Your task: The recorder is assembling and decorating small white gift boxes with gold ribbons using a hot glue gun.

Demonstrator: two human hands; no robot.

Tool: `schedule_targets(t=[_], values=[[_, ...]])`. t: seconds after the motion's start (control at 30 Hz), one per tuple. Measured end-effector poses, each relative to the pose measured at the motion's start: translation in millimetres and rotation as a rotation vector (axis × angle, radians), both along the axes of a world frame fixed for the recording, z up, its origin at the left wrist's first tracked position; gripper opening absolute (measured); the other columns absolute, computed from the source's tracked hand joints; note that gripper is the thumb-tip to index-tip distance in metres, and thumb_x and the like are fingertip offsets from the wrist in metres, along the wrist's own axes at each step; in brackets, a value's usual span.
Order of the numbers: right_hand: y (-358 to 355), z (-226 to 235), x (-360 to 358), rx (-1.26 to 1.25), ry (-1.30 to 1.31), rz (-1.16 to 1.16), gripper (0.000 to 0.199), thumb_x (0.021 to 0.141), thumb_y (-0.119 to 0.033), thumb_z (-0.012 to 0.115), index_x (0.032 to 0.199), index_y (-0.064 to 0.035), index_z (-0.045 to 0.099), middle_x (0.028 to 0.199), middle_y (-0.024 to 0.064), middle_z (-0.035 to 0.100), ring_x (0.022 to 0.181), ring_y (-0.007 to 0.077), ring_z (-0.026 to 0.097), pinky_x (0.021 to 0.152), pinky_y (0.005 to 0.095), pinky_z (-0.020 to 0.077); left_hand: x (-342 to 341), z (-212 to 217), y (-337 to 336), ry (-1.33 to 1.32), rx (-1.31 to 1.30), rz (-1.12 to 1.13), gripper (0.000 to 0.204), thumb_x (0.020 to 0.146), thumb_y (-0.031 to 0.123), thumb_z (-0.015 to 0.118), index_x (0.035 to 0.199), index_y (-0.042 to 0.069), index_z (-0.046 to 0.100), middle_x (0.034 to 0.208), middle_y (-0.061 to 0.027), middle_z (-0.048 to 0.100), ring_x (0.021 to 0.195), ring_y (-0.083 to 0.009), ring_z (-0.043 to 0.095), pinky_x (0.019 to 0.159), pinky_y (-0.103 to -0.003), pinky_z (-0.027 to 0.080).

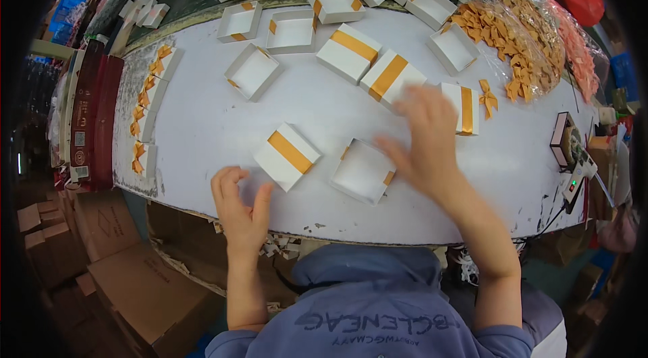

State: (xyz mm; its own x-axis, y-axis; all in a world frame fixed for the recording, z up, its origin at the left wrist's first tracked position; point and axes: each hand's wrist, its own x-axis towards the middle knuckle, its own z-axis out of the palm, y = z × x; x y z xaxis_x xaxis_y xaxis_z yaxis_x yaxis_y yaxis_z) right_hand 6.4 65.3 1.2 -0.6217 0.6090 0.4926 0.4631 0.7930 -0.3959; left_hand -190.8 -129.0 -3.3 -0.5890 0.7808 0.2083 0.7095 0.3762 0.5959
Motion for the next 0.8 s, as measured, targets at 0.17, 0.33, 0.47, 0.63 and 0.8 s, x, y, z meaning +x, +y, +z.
schedule_targets(t=[0.17, 0.33, 0.47, 0.63, 0.8], values=[[-42.8, -7.0, 24.1, -0.110, -0.221, 0.591, 0.029, 0.071, -0.021, 0.070, 0.090, -0.0071, 0.054, 0.101, 0.0125, 0.056, 0.092, 0.0283, 0.052, 0.082, 0.0425, 0.0375, -14.5, 14.6, 35.2, 0.396, -0.102, -0.540, 0.056, 0.071, 0.034, 0.071, 0.116, 0.006, 0.053, 0.119, -0.0184, 0.045, 0.101, -0.0331, 0.046, 0.087, -0.041, 0.038], [-19.3, 8.4, 13.2, -1.071, 0.110, 0.345, 0.018, 0.082, -0.022, 0.060, 0.086, -0.0062, 0.054, 0.096, 0.0084, 0.057, 0.091, 0.0179, 0.053, 0.081, 0.0338, 0.0406, -5.2, 1.1, 28.4, 0.359, -0.150, -0.438, 0.071, 0.065, 0.053, 0.068, 0.116, 0.006, 0.054, 0.113, -0.0159, 0.047, 0.093, -0.0319, 0.047, 0.083, -0.041, 0.038], [-14.7, -14.0, -0.9, -1.895, 0.711, 0.150, 0.018, 0.092, -0.024, 0.048, 0.089, -0.0067, 0.052, 0.097, 0.0052, 0.056, 0.090, 0.0074, 0.049, 0.082, 0.0255, 0.0403, 3.6, 0.7, 19.8, 0.452, -0.164, -0.281, 0.075, 0.063, 0.057, 0.067, 0.111, 0.002, 0.053, 0.110, -0.0161, 0.045, 0.091, -0.0323, 0.046, 0.081, -0.042, 0.038], [-56.7, -18.0, 8.6, -1.770, 0.657, 0.034, 0.032, 0.093, -0.026, 0.047, 0.113, -0.0012, 0.045, 0.112, 0.0093, 0.050, 0.106, 0.0152, 0.046, 0.092, 0.0316, 0.0380, -3.9, -11.0, 7.6, 0.446, -0.167, -0.067, 0.084, 0.063, 0.062, 0.064, 0.114, -0.001, 0.044, 0.120, -0.0231, 0.040, 0.108, -0.0398, 0.039, 0.090, -0.046, 0.034], [-87.6, 27.2, 31.9, -1.385, 0.132, 0.266, 0.058, 0.088, -0.023, 0.057, 0.134, -0.0012, 0.030, 0.133, 0.0153, 0.036, 0.125, 0.0266, 0.033, 0.101, 0.0379, 0.0311, -4.6, -20.8, 2.2, 0.366, -0.154, -0.083, 0.093, 0.066, 0.069, 0.057, 0.124, 0.000, 0.036, 0.133, -0.0245, 0.033, 0.121, -0.0435, 0.030, 0.099, -0.054, 0.023]])
